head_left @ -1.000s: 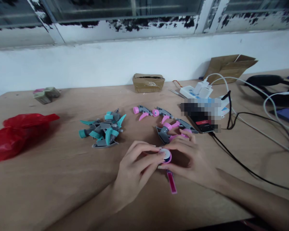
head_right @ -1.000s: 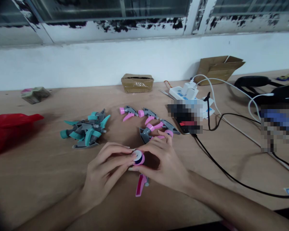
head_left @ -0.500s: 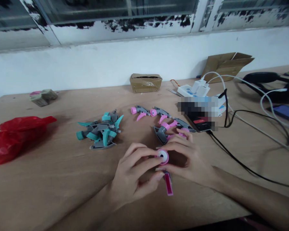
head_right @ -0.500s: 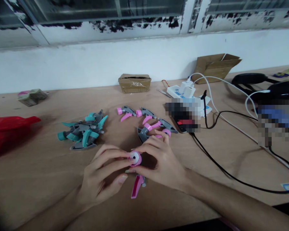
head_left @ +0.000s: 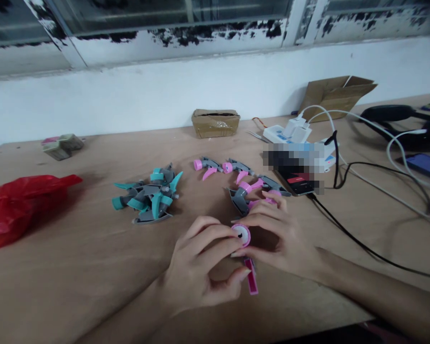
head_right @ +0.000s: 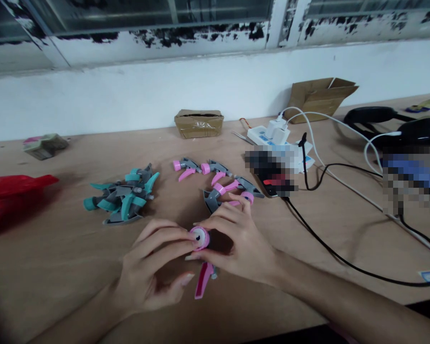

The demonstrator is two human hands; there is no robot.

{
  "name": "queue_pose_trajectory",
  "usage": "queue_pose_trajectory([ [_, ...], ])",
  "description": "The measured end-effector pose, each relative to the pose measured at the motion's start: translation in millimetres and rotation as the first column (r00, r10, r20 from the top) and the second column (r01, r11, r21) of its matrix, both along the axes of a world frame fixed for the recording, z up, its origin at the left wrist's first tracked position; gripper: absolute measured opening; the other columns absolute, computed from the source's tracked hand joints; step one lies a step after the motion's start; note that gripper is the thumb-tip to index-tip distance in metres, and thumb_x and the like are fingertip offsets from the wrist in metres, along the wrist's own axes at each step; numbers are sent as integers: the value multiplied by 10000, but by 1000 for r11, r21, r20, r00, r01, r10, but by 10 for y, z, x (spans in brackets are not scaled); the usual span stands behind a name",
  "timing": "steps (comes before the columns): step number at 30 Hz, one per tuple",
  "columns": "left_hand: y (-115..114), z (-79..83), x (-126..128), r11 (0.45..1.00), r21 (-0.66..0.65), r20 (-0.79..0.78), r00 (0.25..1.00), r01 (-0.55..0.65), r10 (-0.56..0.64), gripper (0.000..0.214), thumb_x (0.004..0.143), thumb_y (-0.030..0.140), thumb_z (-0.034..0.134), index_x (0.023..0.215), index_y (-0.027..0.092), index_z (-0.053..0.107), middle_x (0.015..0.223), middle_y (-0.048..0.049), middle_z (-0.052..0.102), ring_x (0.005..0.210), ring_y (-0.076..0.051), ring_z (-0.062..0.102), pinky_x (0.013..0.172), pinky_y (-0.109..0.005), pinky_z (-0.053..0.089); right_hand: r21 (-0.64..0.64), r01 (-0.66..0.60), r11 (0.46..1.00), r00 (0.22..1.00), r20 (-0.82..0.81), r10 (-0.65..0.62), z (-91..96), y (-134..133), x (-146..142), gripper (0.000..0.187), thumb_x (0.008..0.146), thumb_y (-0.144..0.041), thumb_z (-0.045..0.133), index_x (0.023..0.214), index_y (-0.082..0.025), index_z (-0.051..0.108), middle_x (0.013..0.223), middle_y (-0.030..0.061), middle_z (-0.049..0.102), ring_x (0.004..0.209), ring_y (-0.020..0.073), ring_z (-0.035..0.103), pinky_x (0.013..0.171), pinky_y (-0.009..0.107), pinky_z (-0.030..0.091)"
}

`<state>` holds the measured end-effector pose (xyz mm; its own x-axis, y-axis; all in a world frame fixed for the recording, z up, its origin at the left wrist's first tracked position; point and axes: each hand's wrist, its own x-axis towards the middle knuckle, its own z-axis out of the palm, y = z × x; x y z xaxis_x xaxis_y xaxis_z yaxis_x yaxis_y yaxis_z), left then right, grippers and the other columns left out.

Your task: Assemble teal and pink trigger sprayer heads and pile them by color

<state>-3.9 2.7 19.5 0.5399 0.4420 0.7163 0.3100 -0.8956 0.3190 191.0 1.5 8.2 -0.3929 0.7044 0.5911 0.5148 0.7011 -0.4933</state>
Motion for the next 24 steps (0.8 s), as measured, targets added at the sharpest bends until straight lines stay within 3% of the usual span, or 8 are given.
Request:
queue_pose_trajectory([
  [8,-34,3,32,999,-29,-7,1000,19,-19,272,696,228,650,957,153,627,900,-58,672,812,-177,565,715,-325,519,-22,-11,1000,999,45,11,-21,-24,-17,227,742,-368,675,924,-242,622,797,-46,662,791,140,602,933,395,291],
  [24,-50,0,67,984,-175,-74,997,-42,30,220,683,210,651,897,171,619,919,-69,600,820,-174,527,687,-314,515,5,27,1000,998,-61,-26,-109,-31,-48,225,715,-368,710,864,-220,629,739,-14,646,736,162,590,886,429,335],
])
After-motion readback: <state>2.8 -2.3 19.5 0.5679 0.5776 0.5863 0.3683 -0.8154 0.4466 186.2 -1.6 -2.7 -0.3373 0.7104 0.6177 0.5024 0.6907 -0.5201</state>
